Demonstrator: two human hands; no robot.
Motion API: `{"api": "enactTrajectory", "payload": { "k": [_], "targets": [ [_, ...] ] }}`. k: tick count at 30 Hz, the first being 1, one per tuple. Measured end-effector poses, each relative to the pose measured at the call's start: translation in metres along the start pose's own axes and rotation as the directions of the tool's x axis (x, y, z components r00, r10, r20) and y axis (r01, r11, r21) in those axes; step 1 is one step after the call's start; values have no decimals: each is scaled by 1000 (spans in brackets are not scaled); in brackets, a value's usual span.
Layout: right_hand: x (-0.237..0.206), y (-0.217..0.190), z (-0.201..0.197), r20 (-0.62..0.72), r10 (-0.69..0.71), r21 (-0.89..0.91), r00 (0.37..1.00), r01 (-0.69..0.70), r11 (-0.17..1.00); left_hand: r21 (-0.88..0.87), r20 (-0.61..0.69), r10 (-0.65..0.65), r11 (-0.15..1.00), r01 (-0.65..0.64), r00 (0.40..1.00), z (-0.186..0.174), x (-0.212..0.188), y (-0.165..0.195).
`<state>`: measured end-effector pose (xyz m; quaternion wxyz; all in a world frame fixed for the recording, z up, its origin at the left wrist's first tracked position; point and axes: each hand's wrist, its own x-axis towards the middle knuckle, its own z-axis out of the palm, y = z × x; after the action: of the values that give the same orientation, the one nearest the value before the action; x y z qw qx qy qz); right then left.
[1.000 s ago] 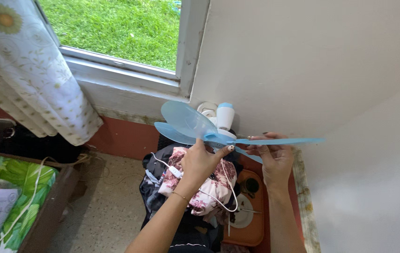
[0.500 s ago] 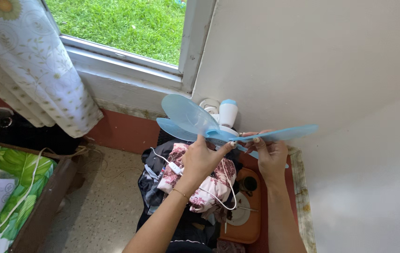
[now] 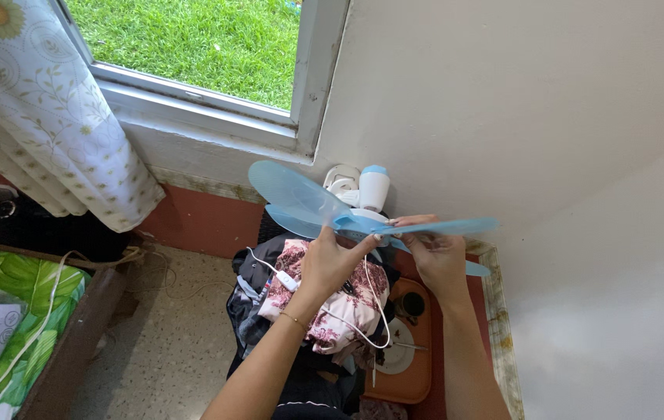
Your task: The person works on a small blue clip fan placed on a pile of clothes by a window. They detach the front blade assembly from the fan body, handle the blades and hub, then reattach the blade assembly and adjust the fan head and clip mount by hand.
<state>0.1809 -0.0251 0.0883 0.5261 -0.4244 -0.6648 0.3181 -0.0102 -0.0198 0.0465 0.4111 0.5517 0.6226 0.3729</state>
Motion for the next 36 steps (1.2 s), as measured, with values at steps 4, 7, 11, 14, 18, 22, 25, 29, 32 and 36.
{"api": "enactTrajectory", "payload": {
  "k": [4, 7, 11, 14, 18, 22, 25, 29, 32, 36],
  "targets": [
    [9, -12, 1, 16, 111, -124, 994, -108, 986, -171, 45, 35, 985, -26, 998, 5, 7, -9],
    [14, -16, 2, 13, 138, -239, 990, -131, 962, -291, 74, 59, 956, -35, 996, 8, 11, -14],
    [13, -18, 3, 20, 105, -224, 994, -98, 970, -416, 66, 100, 907, -63, 993, 10, 12, -15],
    [13, -17, 4, 16, 84, -218, 996, -79, 973, -483, 70, 143, 871, -92, 987, 8, 12, -14],
    [12, -18, 5, -1, 53, -294, 999, -51, 955, -383, 54, 88, 922, -61, 995, 7, 10, -9],
    [11, -20, 4, -7, 50, -327, 999, -49, 944, -433, 33, 100, 898, -76, 994, 5, 6, -4],
    [11, -19, 5, -18, 68, -328, 998, -70, 942, -392, 15, 56, 919, -46, 998, 6, 5, -2],
    [12, -18, 6, -17, 69, -278, 997, -71, 958, -311, 1, 10, 950, -9, 1000, 8, 6, -3],
    [11, -17, 6, -20, 48, -267, 999, -52, 962, -265, -25, 8, 964, -14, 1000, 9, 6, -4],
    [8, -19, 7, -24, 43, -280, 999, -49, 959, -266, -81, 56, 961, -76, 995, 11, 3, -3]
  ]
}}
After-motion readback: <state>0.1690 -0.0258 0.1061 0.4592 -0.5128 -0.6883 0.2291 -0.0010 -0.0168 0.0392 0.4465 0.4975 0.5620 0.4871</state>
